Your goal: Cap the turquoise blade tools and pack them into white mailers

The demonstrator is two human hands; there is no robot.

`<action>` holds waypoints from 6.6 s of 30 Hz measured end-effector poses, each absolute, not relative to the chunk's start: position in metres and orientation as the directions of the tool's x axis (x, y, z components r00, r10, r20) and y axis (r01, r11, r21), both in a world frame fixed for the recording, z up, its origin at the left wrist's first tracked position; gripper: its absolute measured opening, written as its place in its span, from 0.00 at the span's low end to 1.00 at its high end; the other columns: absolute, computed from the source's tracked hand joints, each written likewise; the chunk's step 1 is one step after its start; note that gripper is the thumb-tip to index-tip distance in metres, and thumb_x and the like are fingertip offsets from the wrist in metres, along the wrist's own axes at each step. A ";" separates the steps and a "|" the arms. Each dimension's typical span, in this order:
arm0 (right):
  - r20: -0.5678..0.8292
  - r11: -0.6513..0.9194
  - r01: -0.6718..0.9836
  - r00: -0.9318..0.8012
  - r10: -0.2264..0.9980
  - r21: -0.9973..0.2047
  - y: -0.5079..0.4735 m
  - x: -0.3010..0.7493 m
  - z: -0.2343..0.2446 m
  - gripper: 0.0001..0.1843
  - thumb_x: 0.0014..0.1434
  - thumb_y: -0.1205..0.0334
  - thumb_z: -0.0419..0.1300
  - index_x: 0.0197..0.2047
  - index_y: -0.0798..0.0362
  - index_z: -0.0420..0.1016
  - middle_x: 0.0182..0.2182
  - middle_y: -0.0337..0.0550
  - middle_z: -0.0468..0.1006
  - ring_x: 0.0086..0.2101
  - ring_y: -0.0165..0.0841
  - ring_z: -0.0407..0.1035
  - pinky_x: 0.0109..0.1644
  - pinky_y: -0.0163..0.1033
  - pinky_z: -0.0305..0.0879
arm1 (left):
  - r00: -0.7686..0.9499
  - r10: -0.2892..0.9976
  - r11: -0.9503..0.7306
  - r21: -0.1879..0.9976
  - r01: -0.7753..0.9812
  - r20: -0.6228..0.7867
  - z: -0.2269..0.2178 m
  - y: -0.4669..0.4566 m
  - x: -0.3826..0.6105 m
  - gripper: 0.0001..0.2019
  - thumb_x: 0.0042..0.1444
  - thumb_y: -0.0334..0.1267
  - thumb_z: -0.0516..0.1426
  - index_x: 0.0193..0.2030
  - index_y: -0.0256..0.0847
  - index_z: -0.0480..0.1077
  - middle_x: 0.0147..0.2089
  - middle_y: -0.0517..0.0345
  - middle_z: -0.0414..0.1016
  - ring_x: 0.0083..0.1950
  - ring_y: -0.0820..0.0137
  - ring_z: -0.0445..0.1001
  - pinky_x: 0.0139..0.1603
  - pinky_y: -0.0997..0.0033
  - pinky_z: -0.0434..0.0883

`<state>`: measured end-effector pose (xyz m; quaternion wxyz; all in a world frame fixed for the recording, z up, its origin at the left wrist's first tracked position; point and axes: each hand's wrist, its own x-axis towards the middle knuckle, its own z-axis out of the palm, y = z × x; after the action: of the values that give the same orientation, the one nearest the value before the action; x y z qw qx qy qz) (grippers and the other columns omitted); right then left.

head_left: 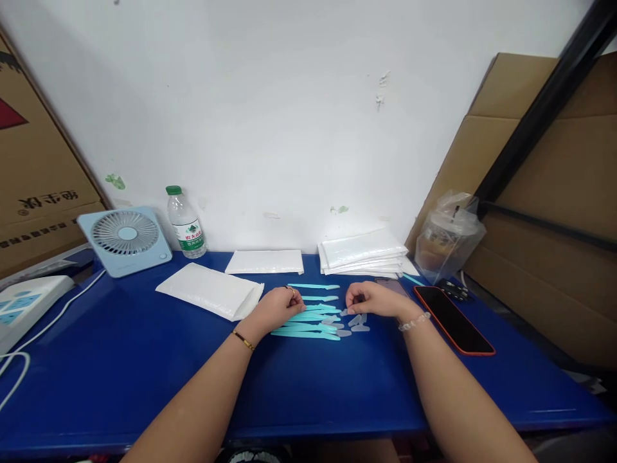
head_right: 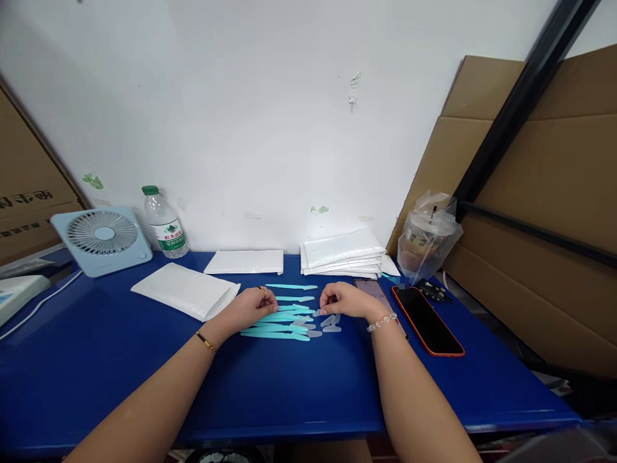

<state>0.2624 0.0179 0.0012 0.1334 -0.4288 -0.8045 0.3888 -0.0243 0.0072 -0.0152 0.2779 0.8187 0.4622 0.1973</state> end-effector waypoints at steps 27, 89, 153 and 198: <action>0.323 0.409 0.374 -0.274 0.906 -0.832 0.011 0.230 0.002 0.10 0.45 0.58 0.66 0.25 0.55 0.73 0.29 0.43 0.77 0.30 0.32 0.69 0.35 0.38 0.66 | 0.423 0.905 -0.307 0.764 0.568 0.050 -0.011 0.011 -0.028 0.17 0.55 0.52 0.49 0.34 0.39 0.67 0.29 0.61 0.69 0.28 0.73 0.63 0.28 0.74 0.59; 0.070 0.336 0.496 -0.479 0.875 -0.801 0.001 0.222 0.005 0.11 0.54 0.54 0.60 0.33 0.54 0.72 0.23 0.37 0.71 0.24 0.27 0.63 0.28 0.33 0.60 | 0.435 0.898 -0.342 0.720 0.604 0.061 -0.010 0.004 -0.016 0.15 0.51 0.51 0.55 0.33 0.40 0.71 0.28 0.61 0.70 0.29 0.72 0.67 0.27 0.75 0.62; 0.083 0.539 0.541 -0.652 0.754 -0.645 0.002 0.228 0.007 0.09 0.53 0.56 0.61 0.34 0.51 0.76 0.34 0.41 0.70 0.31 0.30 0.65 0.32 0.34 0.62 | 0.534 0.836 -0.541 0.339 0.769 0.122 -0.002 -0.001 -0.021 0.06 0.48 0.42 0.60 0.33 0.46 0.74 0.37 0.58 0.73 0.44 0.62 0.69 0.43 0.66 0.62; 0.262 0.574 0.630 -0.523 0.811 -0.522 0.019 0.219 -0.007 0.20 0.53 0.55 0.63 0.49 0.50 0.72 0.45 0.48 0.71 0.45 0.39 0.66 0.49 0.43 0.63 | 0.418 0.865 -0.491 0.300 0.818 0.277 -0.018 0.009 -0.022 0.20 0.58 0.44 0.52 0.56 0.46 0.65 0.53 0.52 0.68 0.54 0.60 0.64 0.52 0.60 0.62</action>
<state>0.2188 0.0190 -0.0072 0.2450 -0.4227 -0.8527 0.1848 -0.0218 0.0086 -0.0179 0.0591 0.8399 0.5011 0.1999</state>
